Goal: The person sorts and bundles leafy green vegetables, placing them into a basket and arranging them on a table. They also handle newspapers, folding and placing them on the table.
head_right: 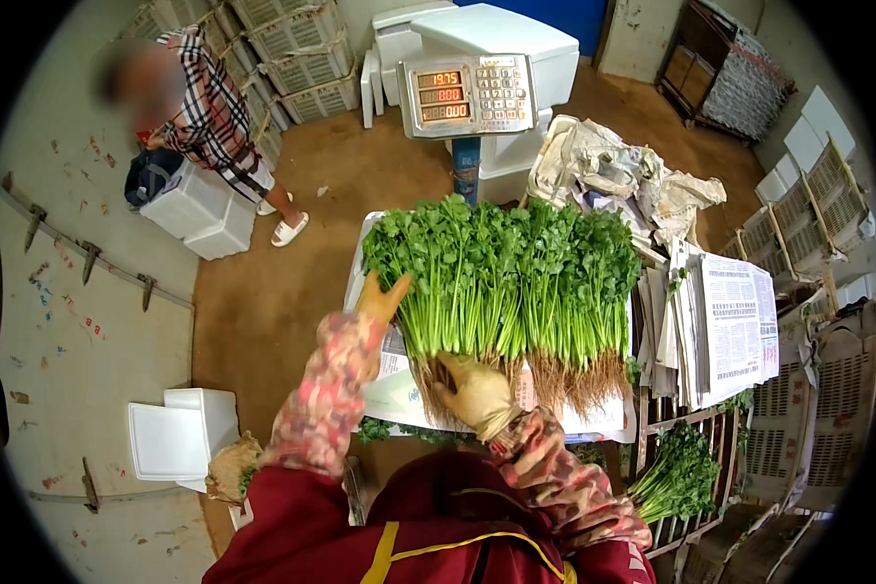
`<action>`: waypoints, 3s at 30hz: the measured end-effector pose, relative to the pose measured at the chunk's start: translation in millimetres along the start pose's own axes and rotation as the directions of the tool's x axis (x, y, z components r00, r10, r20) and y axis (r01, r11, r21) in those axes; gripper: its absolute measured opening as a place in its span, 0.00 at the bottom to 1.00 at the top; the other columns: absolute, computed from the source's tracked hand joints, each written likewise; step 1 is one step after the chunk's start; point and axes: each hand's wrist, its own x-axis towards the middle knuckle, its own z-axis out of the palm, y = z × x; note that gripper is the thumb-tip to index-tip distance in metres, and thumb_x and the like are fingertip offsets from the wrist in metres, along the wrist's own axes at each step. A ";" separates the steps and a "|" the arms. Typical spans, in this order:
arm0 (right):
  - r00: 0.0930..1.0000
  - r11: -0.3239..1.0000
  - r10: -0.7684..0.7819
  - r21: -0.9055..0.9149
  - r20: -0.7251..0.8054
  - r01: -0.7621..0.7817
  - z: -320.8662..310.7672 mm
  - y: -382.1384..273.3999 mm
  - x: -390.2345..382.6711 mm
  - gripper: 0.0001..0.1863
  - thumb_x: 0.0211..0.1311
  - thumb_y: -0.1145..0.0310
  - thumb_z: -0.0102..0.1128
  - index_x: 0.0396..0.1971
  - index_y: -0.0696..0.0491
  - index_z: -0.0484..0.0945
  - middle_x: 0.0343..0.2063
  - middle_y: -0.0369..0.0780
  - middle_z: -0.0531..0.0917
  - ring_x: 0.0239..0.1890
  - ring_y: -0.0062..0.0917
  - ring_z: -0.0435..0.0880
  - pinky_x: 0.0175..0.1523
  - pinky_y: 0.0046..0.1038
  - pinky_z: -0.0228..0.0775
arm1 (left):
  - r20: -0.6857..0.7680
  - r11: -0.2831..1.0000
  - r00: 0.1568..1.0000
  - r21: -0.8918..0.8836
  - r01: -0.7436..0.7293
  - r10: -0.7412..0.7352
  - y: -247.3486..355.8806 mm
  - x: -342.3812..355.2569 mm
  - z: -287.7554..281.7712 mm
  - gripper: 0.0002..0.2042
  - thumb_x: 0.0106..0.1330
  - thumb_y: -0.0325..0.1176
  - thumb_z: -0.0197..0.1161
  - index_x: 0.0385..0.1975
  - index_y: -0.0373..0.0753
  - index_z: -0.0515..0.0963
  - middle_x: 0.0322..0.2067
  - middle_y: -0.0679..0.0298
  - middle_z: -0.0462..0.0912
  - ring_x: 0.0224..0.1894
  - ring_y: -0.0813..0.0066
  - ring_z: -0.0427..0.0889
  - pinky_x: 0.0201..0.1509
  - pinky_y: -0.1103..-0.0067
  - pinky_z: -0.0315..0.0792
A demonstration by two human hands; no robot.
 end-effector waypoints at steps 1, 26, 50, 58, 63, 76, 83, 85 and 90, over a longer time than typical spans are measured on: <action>0.999 0.999 0.037 0.037 0.023 -0.037 -0.1 -8.0 3.0 0.29 0.58 0.54 0.61 0.58 0.50 0.72 0.50 0.46 0.80 0.49 0.37 0.82 0.53 0.32 0.75 | -0.009 0.990 0.997 0.121 -0.073 0.075 11.2 10.3 3.4 0.37 0.60 0.46 0.67 0.62 0.29 0.59 0.53 0.46 0.74 0.43 0.57 0.80 0.49 0.72 0.74; 0.914 0.982 0.184 0.037 -0.361 -0.183 -13.0 66.7 -30.3 0.12 0.54 0.61 0.62 0.32 0.54 0.77 0.26 0.46 0.80 0.27 0.40 0.80 0.34 0.38 0.74 | -0.393 0.955 0.872 0.068 -0.288 0.291 -24.2 60.9 26.8 0.25 0.59 0.23 0.61 0.59 0.39 0.67 0.40 0.60 0.75 0.33 0.69 0.74 0.35 0.72 0.71; 0.532 0.653 0.738 0.638 -0.414 -0.409 -74.7 121.3 -280.5 0.16 0.60 0.75 0.60 0.49 0.58 0.78 0.39 0.43 0.84 0.40 0.25 0.83 0.46 0.24 0.76 | -0.157 0.634 0.616 0.114 -0.765 0.772 73.5 -159.0 40.6 0.21 0.63 0.28 0.60 0.56 0.29 0.69 0.52 0.45 0.75 0.55 0.51 0.75 0.60 0.66 0.68; -0.079 0.354 0.889 0.787 -0.450 -0.505 -5.5 285.7 -540.6 0.27 0.66 0.63 0.59 0.61 0.56 0.66 0.48 0.43 0.79 0.48 0.26 0.77 0.53 0.26 0.69 | 0.777 0.802 0.405 -0.205 -0.561 0.482 43.0 -278.0 213.5 0.22 0.67 0.36 0.60 0.58 0.35 0.69 0.52 0.48 0.77 0.54 0.59 0.78 0.58 0.69 0.72; -0.046 0.180 0.981 0.977 -0.186 -0.113 111.7 412.9 -669.3 0.31 0.66 0.50 0.55 0.64 0.51 0.64 0.53 0.44 0.76 0.47 0.33 0.78 0.50 0.35 0.71 | 0.874 0.704 0.279 -0.096 -0.704 0.399 0.9 -317.0 361.6 0.26 0.63 0.45 0.60 0.57 0.36 0.70 0.52 0.49 0.77 0.55 0.54 0.76 0.58 0.68 0.70; 0.211 -0.136 0.961 0.969 0.180 -0.205 -2.3 337.8 -579.8 0.62 0.45 0.29 0.63 0.69 0.59 0.49 0.55 0.46 0.72 0.51 0.32 0.76 0.57 0.37 0.68 | 0.887 0.649 0.460 0.332 -0.685 0.032 -9.2 -389.5 543.9 0.52 0.53 0.68 0.61 0.65 0.26 0.57 0.60 0.34 0.64 0.65 0.46 0.65 0.65 0.64 0.63; 0.171 0.011 0.983 0.920 0.061 -0.391 12.3 359.9 -505.4 0.60 0.53 0.31 0.57 0.66 0.70 0.47 0.65 0.61 0.58 0.69 0.45 0.56 0.69 0.33 0.51 | 0.816 0.546 0.569 0.521 -0.656 -0.096 -13.1 -400.0 573.3 0.60 0.46 0.72 0.64 0.62 0.16 0.55 0.48 0.31 0.75 0.52 0.44 0.78 0.53 0.67 0.74; 0.072 -0.006 0.997 0.903 0.040 -0.429 53.1 394.7 -520.1 0.56 0.56 0.35 0.58 0.65 0.70 0.51 0.61 0.61 0.64 0.66 0.46 0.62 0.66 0.33 0.56 | 0.845 0.733 0.533 0.330 -0.595 0.053 -17.1 -414.1 583.5 0.55 0.46 0.69 0.67 0.56 0.17 0.63 0.46 0.35 0.77 0.48 0.48 0.80 0.50 0.68 0.75; 0.044 0.021 0.999 0.989 -0.015 -0.147 -57.4 286.8 -473.2 0.29 0.73 0.50 0.45 0.56 0.64 0.66 0.45 0.48 0.77 0.43 0.33 0.75 0.53 0.28 0.67 | 0.914 0.978 0.349 -0.205 -0.040 0.206 5.9 -429.3 539.3 0.40 0.49 0.55 0.74 0.50 0.23 0.70 0.42 0.46 0.81 0.45 0.59 0.81 0.48 0.70 0.75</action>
